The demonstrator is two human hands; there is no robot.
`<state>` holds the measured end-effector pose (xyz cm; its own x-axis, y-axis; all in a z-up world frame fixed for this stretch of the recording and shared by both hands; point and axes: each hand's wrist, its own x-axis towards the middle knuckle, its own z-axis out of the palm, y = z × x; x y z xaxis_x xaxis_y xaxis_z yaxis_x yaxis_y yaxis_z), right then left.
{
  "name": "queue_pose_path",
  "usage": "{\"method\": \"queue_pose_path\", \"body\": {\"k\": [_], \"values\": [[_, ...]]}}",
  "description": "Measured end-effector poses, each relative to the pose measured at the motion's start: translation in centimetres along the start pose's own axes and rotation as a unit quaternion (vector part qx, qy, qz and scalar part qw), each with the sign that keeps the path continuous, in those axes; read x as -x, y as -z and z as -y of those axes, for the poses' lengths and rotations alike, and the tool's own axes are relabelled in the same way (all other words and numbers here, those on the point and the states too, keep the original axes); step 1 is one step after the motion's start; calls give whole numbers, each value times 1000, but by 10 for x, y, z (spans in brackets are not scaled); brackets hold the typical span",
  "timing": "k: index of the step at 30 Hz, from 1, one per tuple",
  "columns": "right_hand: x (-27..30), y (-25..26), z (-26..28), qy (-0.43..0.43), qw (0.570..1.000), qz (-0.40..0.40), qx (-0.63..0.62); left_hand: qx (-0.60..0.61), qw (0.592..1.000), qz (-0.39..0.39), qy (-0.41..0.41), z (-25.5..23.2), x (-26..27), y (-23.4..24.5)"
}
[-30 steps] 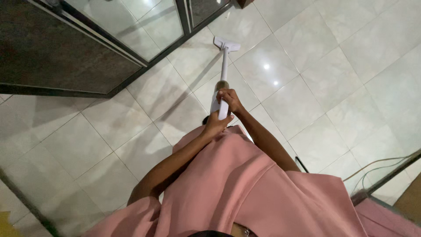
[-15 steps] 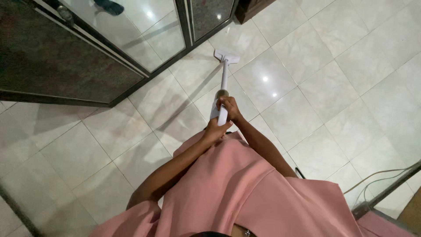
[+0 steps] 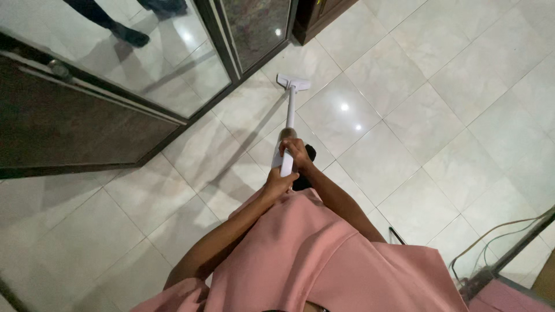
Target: The person vacuums the tiled floor using a handheld vacuum cleaner.
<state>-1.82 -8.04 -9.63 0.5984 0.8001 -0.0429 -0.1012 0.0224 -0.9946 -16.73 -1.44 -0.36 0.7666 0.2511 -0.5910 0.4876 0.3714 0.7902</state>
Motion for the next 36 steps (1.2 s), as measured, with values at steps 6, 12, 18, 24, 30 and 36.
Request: {"method": "queue_pose_path", "body": {"k": [6, 12, 18, 24, 30, 36], "values": [[-37, 56, -18, -47, 996, -48, -53, -4, 1000, 1, -13, -14, -67, -28], [-77, 147, -9, -57, 986, -106, -115, -43, 999, 25, 19, -86, -124, -89], [-91, 257, 21, -15, 985, -119, -124, -12, 997, 75, 29, -131, -196, -172], [-109, 349, 29, -27, 980, -177, -90, -76, 990, 108, 50, -120, -282, -230], [-104, 399, 34, -23, 968, -245, -56, -140, 978, 149, 40, -136, -320, -273], [-132, 468, 25, 4, 962, -261, -75, -98, 976, 189, 34, -158, -382, -315]]}}
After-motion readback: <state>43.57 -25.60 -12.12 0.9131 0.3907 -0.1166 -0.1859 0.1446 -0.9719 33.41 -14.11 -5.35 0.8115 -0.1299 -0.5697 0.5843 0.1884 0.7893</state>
